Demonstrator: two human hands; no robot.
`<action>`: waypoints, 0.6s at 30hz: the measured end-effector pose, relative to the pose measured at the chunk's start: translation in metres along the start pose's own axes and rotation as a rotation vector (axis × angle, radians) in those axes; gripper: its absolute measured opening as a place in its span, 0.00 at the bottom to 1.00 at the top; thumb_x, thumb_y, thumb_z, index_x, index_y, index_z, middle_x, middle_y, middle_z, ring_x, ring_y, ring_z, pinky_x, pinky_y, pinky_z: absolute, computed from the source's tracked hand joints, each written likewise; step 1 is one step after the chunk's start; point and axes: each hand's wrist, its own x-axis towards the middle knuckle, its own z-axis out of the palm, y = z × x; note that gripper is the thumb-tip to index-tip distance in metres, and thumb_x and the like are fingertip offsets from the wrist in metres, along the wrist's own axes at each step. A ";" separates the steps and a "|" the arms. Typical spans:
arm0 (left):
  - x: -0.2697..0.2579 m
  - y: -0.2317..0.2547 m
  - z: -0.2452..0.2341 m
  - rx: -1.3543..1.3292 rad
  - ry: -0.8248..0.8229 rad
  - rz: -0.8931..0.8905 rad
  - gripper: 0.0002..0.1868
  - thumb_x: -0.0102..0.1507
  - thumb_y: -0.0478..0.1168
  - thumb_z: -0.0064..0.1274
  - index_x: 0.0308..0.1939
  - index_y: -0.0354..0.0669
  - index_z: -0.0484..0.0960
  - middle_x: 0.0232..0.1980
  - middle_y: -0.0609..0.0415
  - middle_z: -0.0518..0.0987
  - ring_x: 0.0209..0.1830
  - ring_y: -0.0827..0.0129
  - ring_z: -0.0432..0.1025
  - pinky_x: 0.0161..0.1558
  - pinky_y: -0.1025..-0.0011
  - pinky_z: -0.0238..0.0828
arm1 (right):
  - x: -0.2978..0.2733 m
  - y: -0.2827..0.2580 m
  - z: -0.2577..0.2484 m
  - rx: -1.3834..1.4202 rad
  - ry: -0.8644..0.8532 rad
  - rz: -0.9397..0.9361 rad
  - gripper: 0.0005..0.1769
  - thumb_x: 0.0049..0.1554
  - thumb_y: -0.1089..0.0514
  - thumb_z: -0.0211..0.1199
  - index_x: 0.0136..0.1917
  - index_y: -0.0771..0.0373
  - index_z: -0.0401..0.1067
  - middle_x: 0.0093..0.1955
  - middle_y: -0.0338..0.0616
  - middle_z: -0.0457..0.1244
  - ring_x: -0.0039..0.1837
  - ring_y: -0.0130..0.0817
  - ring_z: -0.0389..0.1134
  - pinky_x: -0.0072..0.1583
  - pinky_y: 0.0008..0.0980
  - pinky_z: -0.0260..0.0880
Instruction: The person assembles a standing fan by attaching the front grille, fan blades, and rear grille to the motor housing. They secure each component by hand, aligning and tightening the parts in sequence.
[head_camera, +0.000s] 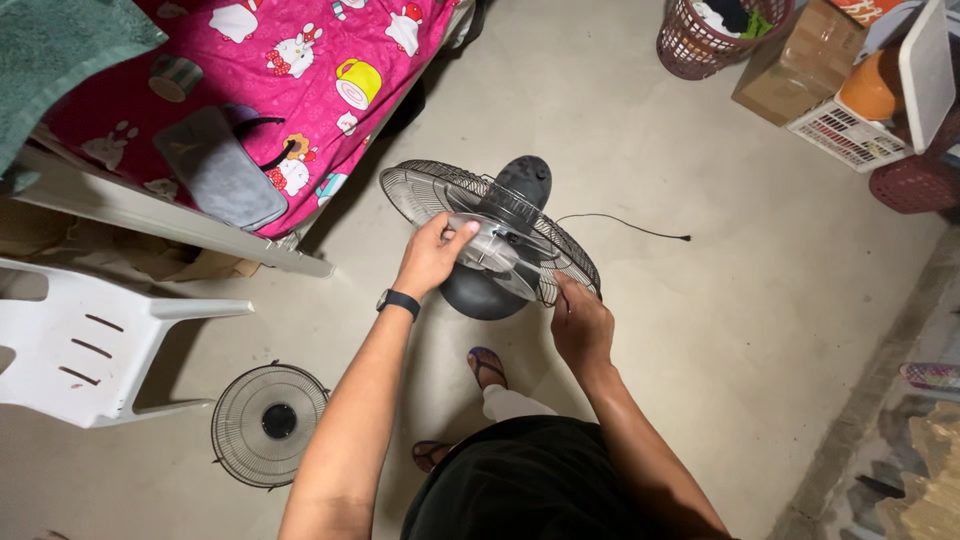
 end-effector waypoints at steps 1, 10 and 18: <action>-0.001 -0.001 0.000 -0.009 0.006 0.022 0.20 0.64 0.55 0.58 0.44 0.41 0.83 0.35 0.55 0.82 0.35 0.72 0.73 0.41 0.71 0.73 | 0.000 -0.001 -0.001 0.002 -0.004 0.008 0.14 0.59 0.68 0.58 0.57 0.63 0.77 0.53 0.48 0.72 0.52 0.45 0.74 0.51 0.38 0.76; -0.008 -0.010 0.001 -0.043 0.007 0.013 0.19 0.65 0.54 0.57 0.45 0.41 0.82 0.36 0.54 0.83 0.36 0.73 0.74 0.42 0.72 0.74 | -0.003 -0.006 -0.004 0.018 0.001 -0.023 0.13 0.59 0.69 0.58 0.55 0.64 0.77 0.52 0.50 0.72 0.51 0.46 0.75 0.51 0.37 0.75; -0.012 -0.009 0.001 -0.025 0.013 -0.008 0.20 0.65 0.55 0.56 0.46 0.41 0.81 0.36 0.52 0.83 0.36 0.72 0.75 0.43 0.71 0.73 | -0.004 -0.008 -0.006 0.015 -0.009 -0.046 0.14 0.58 0.69 0.58 0.56 0.65 0.77 0.52 0.51 0.72 0.51 0.46 0.74 0.52 0.38 0.75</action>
